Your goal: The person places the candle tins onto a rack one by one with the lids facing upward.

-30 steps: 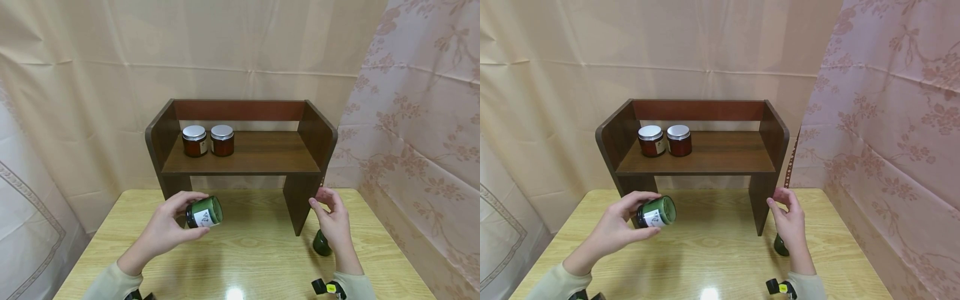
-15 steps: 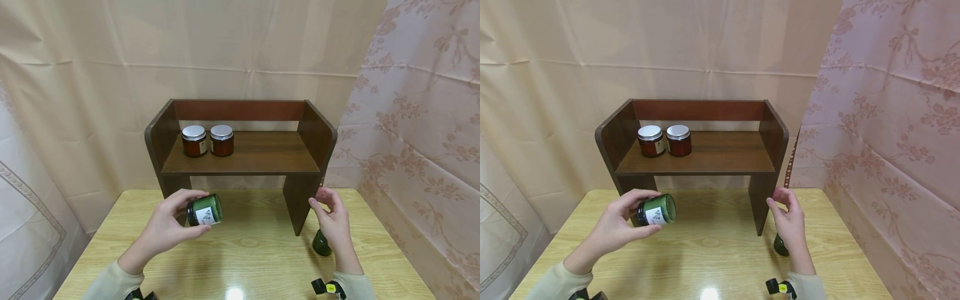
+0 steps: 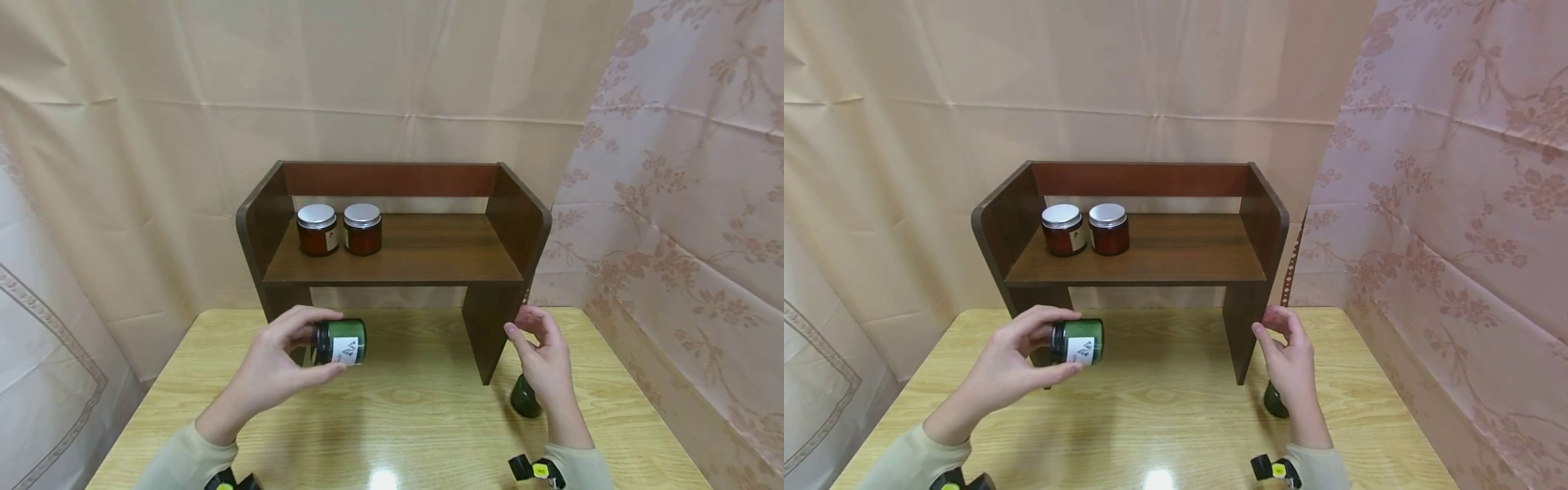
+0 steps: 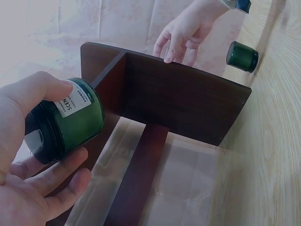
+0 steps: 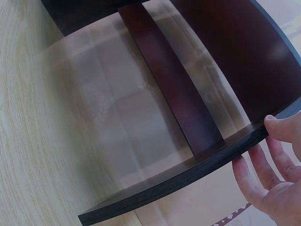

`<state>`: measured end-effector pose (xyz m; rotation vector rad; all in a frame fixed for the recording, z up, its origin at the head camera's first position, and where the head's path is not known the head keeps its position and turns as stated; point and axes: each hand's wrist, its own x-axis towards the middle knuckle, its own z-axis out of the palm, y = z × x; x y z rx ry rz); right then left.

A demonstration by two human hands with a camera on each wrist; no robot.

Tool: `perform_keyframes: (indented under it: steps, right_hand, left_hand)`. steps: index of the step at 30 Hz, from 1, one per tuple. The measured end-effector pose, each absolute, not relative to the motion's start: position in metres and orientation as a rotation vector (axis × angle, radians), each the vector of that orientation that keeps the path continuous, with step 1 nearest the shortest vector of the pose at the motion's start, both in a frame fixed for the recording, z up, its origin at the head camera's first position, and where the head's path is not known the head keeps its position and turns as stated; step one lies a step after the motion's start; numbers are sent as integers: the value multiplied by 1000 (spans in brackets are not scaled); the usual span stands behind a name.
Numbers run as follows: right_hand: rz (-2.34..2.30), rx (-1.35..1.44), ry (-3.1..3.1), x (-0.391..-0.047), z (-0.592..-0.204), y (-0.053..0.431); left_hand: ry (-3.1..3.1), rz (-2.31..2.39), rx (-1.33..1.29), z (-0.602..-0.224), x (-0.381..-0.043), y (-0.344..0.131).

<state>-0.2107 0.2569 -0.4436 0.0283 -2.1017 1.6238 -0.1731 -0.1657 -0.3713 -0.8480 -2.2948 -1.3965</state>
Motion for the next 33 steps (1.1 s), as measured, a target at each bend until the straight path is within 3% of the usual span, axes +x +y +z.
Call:
perform_keyframes:
  steps: [33]
  right_hand:
    - [1652, 34, -2090, -212, -443, 257]
  left_hand:
    - [-2252, -1388, -805, -359, -179, -154]
